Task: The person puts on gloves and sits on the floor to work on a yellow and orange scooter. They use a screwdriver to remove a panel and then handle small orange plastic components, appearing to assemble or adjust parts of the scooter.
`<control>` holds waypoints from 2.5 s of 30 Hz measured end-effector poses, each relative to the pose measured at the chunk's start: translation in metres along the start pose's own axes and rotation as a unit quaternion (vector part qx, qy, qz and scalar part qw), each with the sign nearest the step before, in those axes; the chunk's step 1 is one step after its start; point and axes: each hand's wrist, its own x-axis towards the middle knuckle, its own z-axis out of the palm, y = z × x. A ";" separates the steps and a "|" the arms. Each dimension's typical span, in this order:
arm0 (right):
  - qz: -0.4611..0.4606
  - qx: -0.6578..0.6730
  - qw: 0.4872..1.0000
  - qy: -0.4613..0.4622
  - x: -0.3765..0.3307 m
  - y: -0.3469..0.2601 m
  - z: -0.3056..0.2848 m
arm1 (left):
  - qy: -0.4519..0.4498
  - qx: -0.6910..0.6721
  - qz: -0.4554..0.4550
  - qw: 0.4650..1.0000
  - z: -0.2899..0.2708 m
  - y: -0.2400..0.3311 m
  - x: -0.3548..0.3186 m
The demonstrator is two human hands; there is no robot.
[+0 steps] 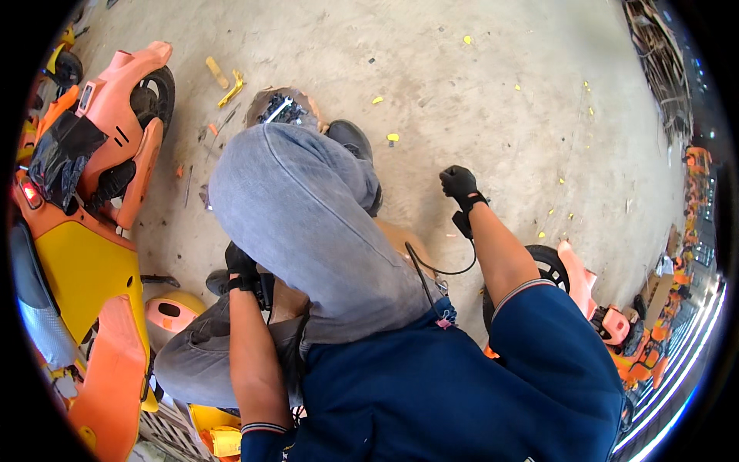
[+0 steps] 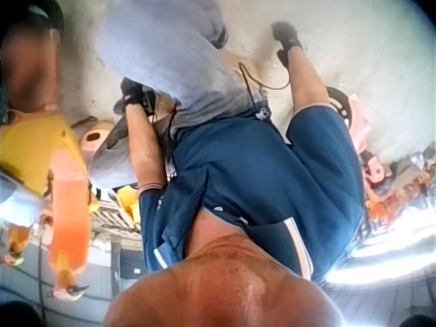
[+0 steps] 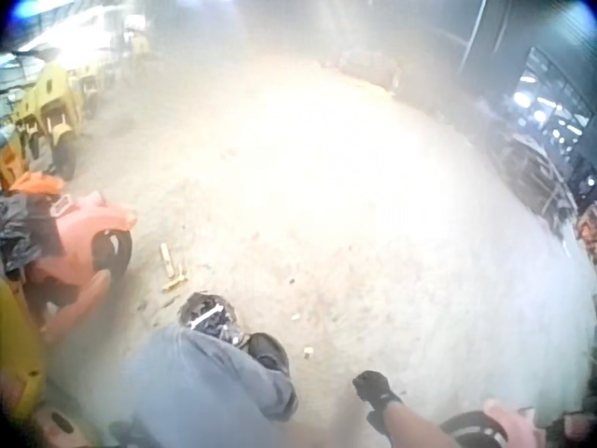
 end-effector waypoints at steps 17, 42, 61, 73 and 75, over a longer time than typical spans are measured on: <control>-0.252 -0.307 0.915 0.075 0.074 -0.123 0.092 | 0.063 -0.437 -0.255 0.861 0.017 0.029 -0.041; -0.090 0.093 0.990 -0.057 0.137 -0.190 0.122 | -0.052 0.167 -0.045 0.984 0.011 0.068 -0.028; -0.437 -0.115 0.826 -0.338 0.005 -0.452 0.124 | 0.131 -0.299 -0.081 0.942 -0.056 0.216 0.008; -0.621 -0.130 0.750 -0.185 -0.070 -0.647 0.077 | 0.131 -0.416 -0.051 0.899 -0.056 0.200 0.014; -0.671 -0.172 0.695 -0.193 -0.111 -0.684 0.068 | 0.149 -0.347 -0.028 0.926 -0.052 0.188 0.020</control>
